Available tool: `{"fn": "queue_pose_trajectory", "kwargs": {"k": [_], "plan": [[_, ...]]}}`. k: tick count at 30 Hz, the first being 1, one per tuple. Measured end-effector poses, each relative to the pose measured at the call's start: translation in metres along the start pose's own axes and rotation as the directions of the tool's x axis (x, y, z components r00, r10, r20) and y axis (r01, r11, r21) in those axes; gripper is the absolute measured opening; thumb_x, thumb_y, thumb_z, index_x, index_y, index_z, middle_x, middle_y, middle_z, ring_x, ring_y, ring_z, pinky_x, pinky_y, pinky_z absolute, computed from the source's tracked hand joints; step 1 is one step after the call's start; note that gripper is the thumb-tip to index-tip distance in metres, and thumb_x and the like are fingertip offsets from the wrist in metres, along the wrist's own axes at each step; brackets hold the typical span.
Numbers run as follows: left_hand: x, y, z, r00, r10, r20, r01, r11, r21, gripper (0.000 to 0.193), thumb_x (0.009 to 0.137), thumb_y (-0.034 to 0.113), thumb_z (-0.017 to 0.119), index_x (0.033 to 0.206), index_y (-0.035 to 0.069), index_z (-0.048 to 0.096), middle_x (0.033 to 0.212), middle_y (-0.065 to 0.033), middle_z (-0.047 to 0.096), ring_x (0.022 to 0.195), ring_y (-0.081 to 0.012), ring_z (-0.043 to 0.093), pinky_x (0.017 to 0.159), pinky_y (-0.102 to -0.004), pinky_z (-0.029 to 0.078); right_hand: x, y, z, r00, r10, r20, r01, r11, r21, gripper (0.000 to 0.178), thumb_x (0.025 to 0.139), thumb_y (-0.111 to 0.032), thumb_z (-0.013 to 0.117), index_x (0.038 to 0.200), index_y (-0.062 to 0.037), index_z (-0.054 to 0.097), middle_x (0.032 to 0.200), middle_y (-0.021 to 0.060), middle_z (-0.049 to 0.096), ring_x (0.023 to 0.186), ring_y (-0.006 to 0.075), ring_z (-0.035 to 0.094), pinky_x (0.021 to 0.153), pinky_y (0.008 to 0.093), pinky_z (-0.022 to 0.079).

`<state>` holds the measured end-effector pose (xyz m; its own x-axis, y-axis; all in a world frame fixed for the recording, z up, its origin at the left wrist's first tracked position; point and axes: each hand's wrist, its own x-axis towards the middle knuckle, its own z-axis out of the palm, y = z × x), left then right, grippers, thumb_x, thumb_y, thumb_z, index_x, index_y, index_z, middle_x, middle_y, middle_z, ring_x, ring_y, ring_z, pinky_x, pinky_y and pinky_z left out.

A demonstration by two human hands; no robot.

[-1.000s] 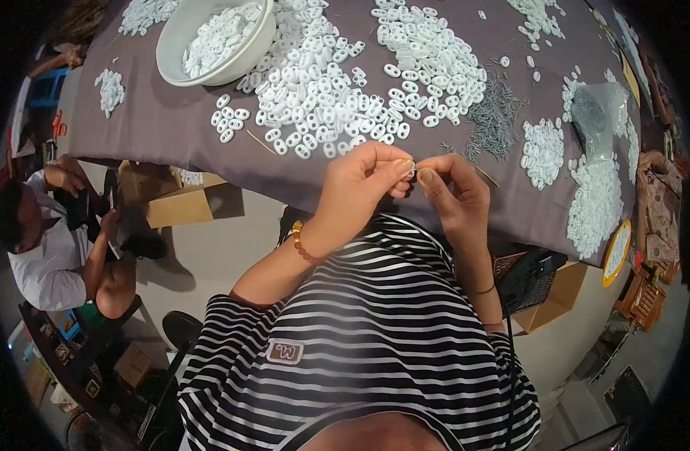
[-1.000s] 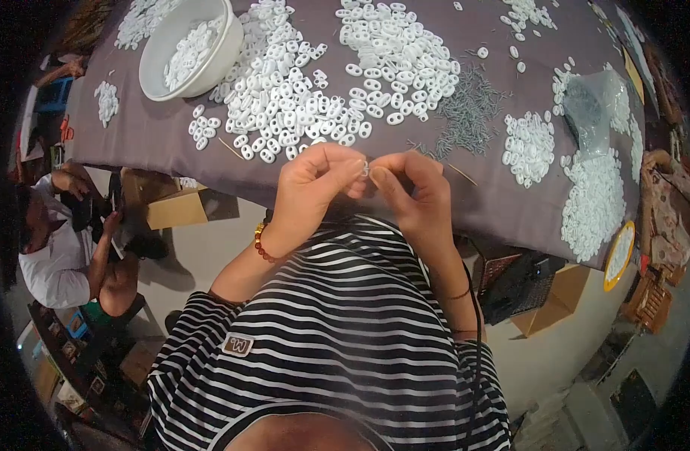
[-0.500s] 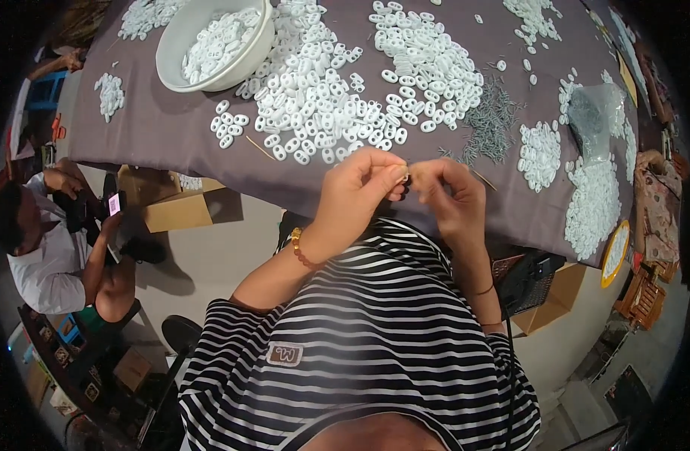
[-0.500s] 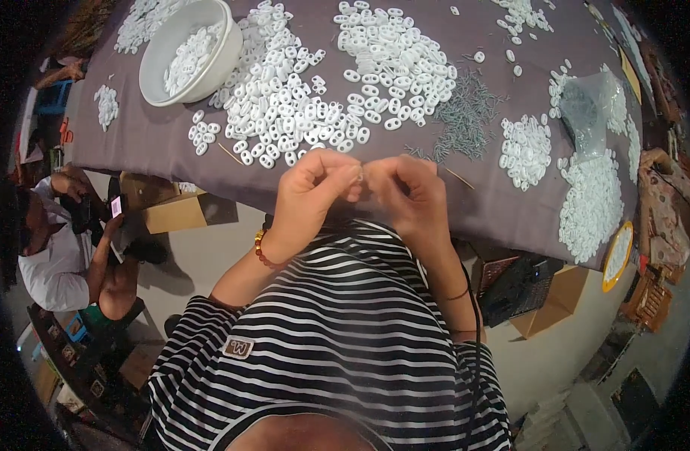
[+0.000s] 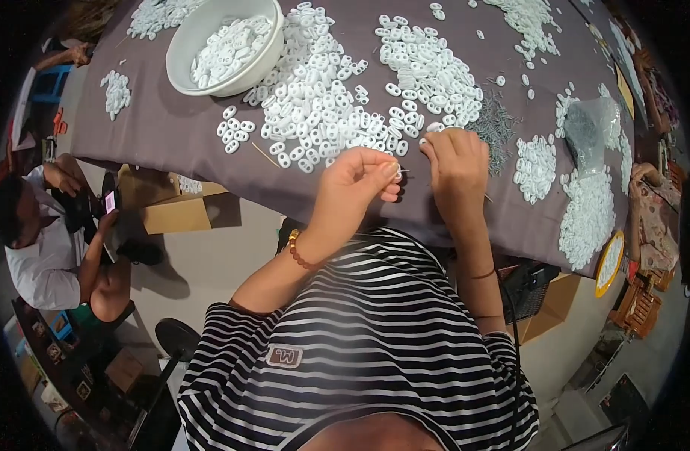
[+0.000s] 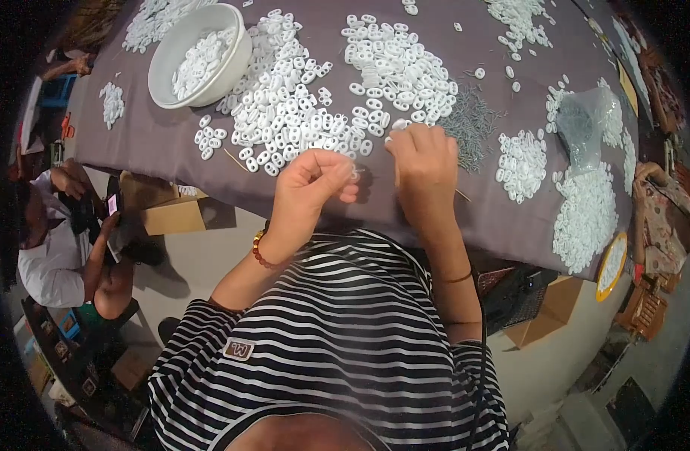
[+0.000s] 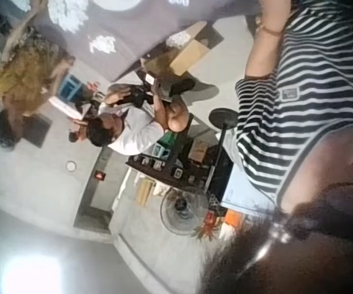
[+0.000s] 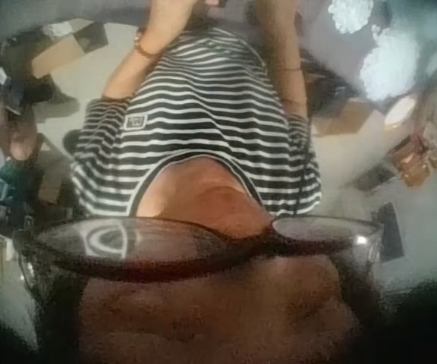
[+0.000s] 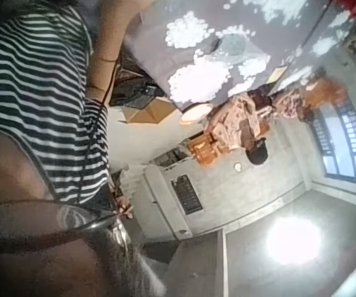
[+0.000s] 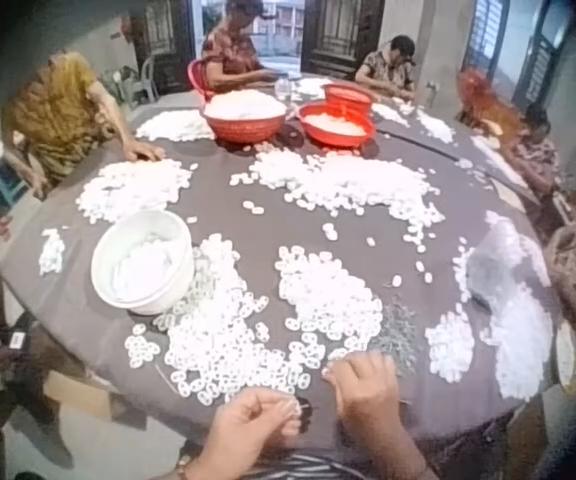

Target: The person assembles small plastic components by picking up plastic pieces and inserting metal pins into them by hand.

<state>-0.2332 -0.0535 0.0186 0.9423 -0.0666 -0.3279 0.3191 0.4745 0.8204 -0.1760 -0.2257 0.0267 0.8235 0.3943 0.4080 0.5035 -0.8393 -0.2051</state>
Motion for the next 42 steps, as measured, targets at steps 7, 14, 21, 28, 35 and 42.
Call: {"fn": "queue_pose_trajectory", "kwargs": {"k": [7, 14, 21, 28, 35, 42], "plan": [[0.002, 0.001, -0.003, 1.000, -0.001, 0.001, 0.001, 1.000, -0.024, 0.017, 0.094, 0.013, 0.062, 0.103, -0.001, 0.061, 0.089, -0.0087, 0.067, 0.076, -0.0141, 0.065, 0.069, -0.0270, 0.055, -0.008, -0.005, -0.011, 0.961, 0.273, 0.050, -0.272, 0.893, 0.359, 0.016, 0.083, -0.011, 0.071, 0.094, -0.0033, 0.063, 0.082, 0.0028, 0.062, 0.066, 0.0108, 0.055, 0.058, 0.0268, 0.042], [0.002, 0.003, 0.000, 1.000, 0.005, 0.005, -0.005, 1.000, -0.023, 0.017, 0.094, 0.013, 0.062, 0.103, -0.001, 0.061, 0.089, -0.0086, 0.067, 0.075, -0.0137, 0.064, 0.068, -0.0275, 0.055, -0.005, -0.003, -0.036, 0.625, 0.290, 0.725, -0.613, -0.393, 0.685, 0.026, 0.094, -0.016, 0.062, 0.109, 0.0043, 0.060, 0.088, 0.0064, 0.065, 0.072, 0.0076, 0.061, 0.060, 0.0194, 0.049], [0.003, 0.008, 0.004, 1.000, -0.013, 0.013, 0.014, 0.999, -0.037, 0.021, 0.095, 0.014, 0.061, 0.105, -0.003, 0.058, 0.089, -0.0105, 0.066, 0.076, -0.0146, 0.064, 0.068, -0.0271, 0.055, -0.007, -0.004, -0.033, 0.619, 0.292, 0.729, -0.651, -0.328, 0.684, 0.032, 0.096, -0.015, 0.058, 0.120, 0.0056, 0.058, 0.091, 0.0095, 0.066, 0.072, 0.0102, 0.063, 0.061, 0.0220, 0.052], [0.003, 0.010, 0.009, 1.000, -0.013, -0.017, 0.012, 1.000, -0.028, 0.017, 0.092, 0.014, 0.063, 0.101, -0.001, 0.061, 0.088, -0.0089, 0.068, 0.073, -0.0136, 0.065, 0.066, -0.0256, 0.055, -0.011, -0.017, -0.031, 0.693, 0.355, 0.628, -0.631, -0.122, 0.766, 0.029, 0.095, -0.012, 0.058, 0.119, 0.0043, 0.060, 0.089, 0.0090, 0.066, 0.067, 0.0099, 0.061, 0.058, 0.0223, 0.050], [0.002, 0.010, 0.009, 1.000, -0.015, -0.015, 0.014, 1.000, -0.004, 0.019, 0.094, 0.014, 0.062, 0.104, -0.002, 0.058, 0.090, -0.0102, 0.066, 0.076, -0.0135, 0.064, 0.069, -0.0258, 0.055, -0.015, -0.019, -0.025, 0.718, 0.372, 0.589, -0.633, -0.005, 0.774, 0.025, 0.095, -0.008, 0.058, 0.116, 0.0049, 0.061, 0.089, 0.0079, 0.066, 0.069, 0.0089, 0.061, 0.058, 0.0210, 0.049], [0.002, 0.004, 0.009, 0.999, 0.038, -0.026, -0.038, 0.999, 0.019, 0.017, 0.093, 0.013, 0.062, 0.102, -0.002, 0.061, 0.089, -0.0100, 0.068, 0.075, -0.0129, 0.065, 0.069, -0.0250, 0.054, -0.018, -0.023, -0.022, 0.761, 0.405, 0.508, -0.576, 0.060, 0.815, 0.020, 0.094, -0.006, 0.058, 0.111, 0.0045, 0.064, 0.088, 0.0067, 0.066, 0.068, 0.0087, 0.061, 0.057, 0.0201, 0.048]]}}
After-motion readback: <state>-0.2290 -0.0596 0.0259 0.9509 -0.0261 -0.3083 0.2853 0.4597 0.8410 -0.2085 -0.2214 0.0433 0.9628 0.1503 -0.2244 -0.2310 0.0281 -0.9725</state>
